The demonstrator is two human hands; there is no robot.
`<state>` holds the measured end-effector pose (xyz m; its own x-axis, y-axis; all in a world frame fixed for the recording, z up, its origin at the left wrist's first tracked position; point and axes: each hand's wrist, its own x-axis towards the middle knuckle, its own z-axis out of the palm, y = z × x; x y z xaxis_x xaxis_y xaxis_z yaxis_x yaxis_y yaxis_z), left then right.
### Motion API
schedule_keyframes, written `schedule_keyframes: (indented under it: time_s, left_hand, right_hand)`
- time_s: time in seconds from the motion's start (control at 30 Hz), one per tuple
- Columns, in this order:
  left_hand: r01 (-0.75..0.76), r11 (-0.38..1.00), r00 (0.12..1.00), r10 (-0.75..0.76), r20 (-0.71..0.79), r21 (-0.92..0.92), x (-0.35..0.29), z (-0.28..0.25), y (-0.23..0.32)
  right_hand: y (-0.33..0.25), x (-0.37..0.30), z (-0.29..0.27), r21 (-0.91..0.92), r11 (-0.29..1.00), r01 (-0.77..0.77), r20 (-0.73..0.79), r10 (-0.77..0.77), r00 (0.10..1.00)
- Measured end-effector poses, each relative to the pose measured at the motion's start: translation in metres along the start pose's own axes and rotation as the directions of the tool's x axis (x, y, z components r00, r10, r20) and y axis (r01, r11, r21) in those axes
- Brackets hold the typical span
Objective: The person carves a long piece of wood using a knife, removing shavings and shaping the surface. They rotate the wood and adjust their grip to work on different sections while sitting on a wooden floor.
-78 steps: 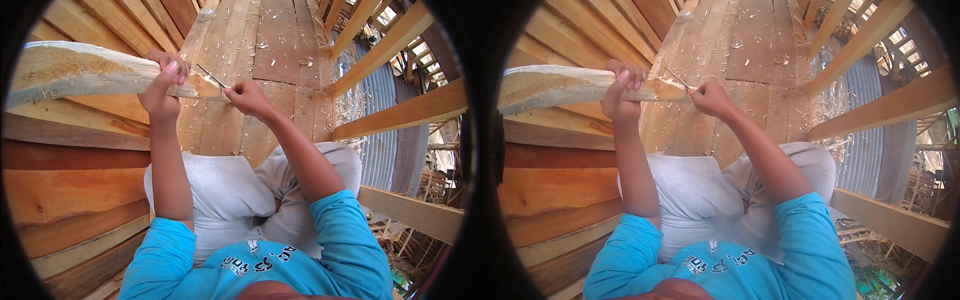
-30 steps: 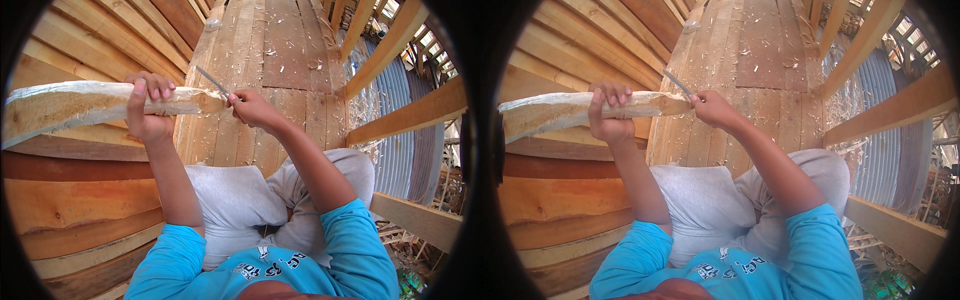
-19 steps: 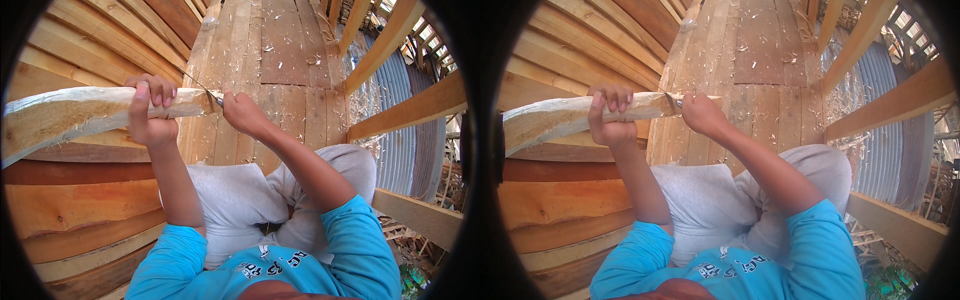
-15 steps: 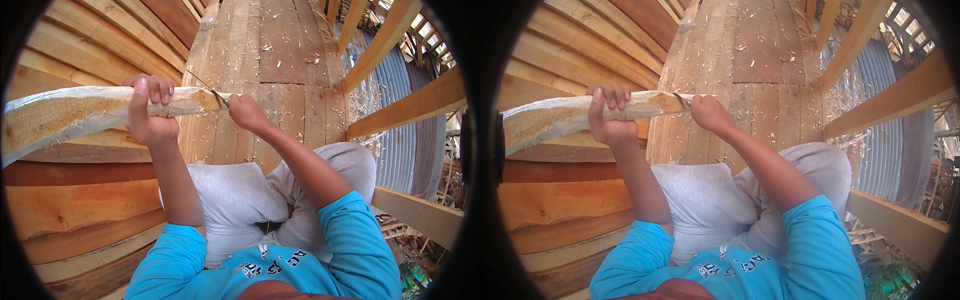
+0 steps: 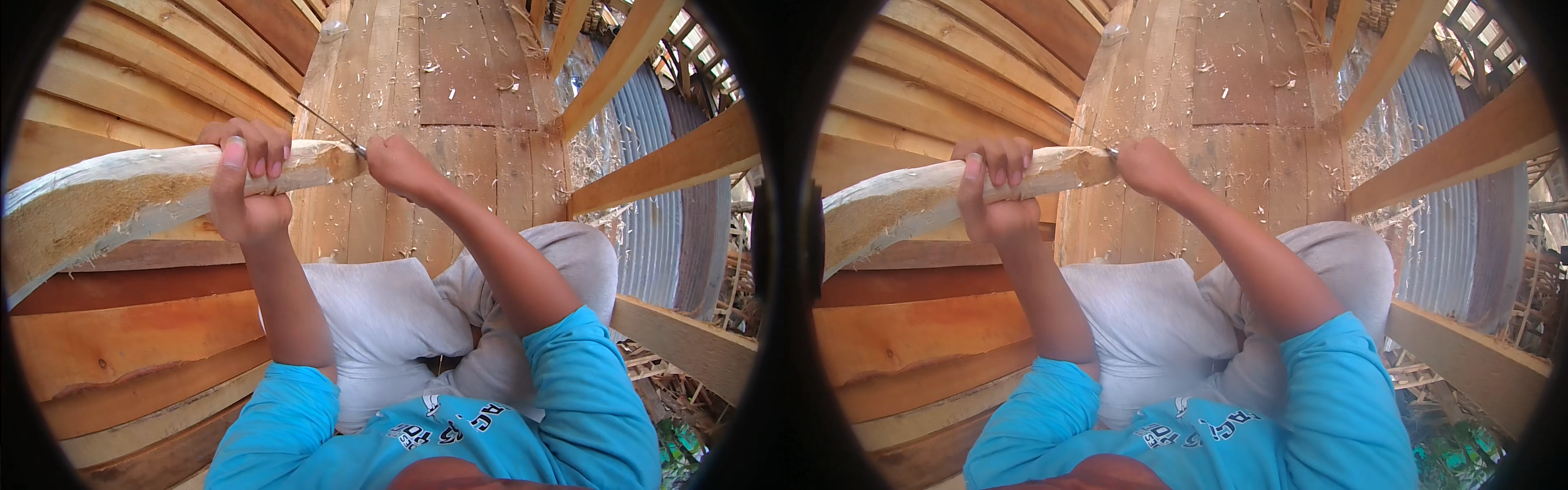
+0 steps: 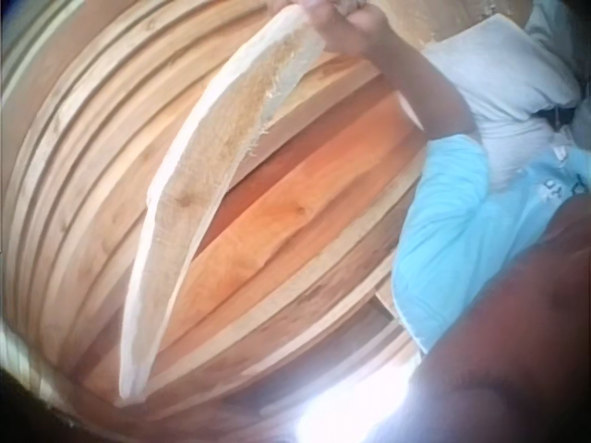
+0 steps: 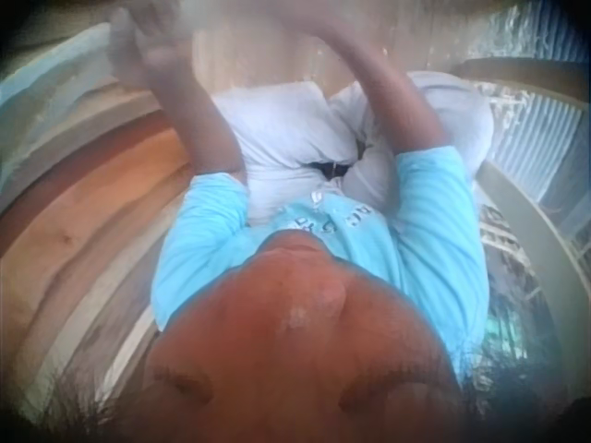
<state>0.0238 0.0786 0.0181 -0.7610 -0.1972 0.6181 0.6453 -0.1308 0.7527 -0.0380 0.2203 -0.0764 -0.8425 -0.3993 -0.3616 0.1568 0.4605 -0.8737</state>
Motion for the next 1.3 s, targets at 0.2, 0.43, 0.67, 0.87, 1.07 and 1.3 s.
schedule_keyframes:
  time_s: [0.2, 0.43, 0.67, 0.87, 1.07, 1.3]
  left_hand:
    - [-0.012, 1.0, 1.0, 0.012, 0.028, 0.001, 0.004, -0.004, 0.003]
    - [0.013, 1.0, 0.956, -0.018, -0.293, -0.017, 0.01, 0.002, 0.002]
    - [0.004, 1.0, 0.936, 0.0, -0.353, 0.009, 0.002, 0.01, 0.003]
    - [0.018, 0.995, 0.967, 0.007, -0.255, 0.094, 0.003, 0.027, 0.001]
    - [0.006, 1.0, 0.97, -0.001, -0.243, 0.02, 0.001, 0.011, 0.0]
    - [0.018, 1.0, 0.966, -0.021, -0.257, -0.012, 0.009, -0.011, 0.002]
  right_hand:
    - [0.031, 0.015, 0.008, 0.013, 0.996, 0.089, 0.0, -0.089, 0.996]
    - [0.052, 0.031, 0.025, 0.148, 0.989, 0.015, -0.052, -0.008, 0.999]
    - [0.022, 0.019, 0.019, -0.054, 0.998, 0.02, -0.005, -0.02, 1.0]
    - [0.075, 0.037, 0.017, 0.166, 0.957, -0.239, -0.003, 0.243, 0.97]
    - [0.032, 0.034, 0.01, 0.213, 0.97, -0.117, 0.154, 0.085, 0.984]
    - [0.048, 0.058, 0.034, 0.038, 0.999, 0.014, -0.081, -0.011, 0.997]
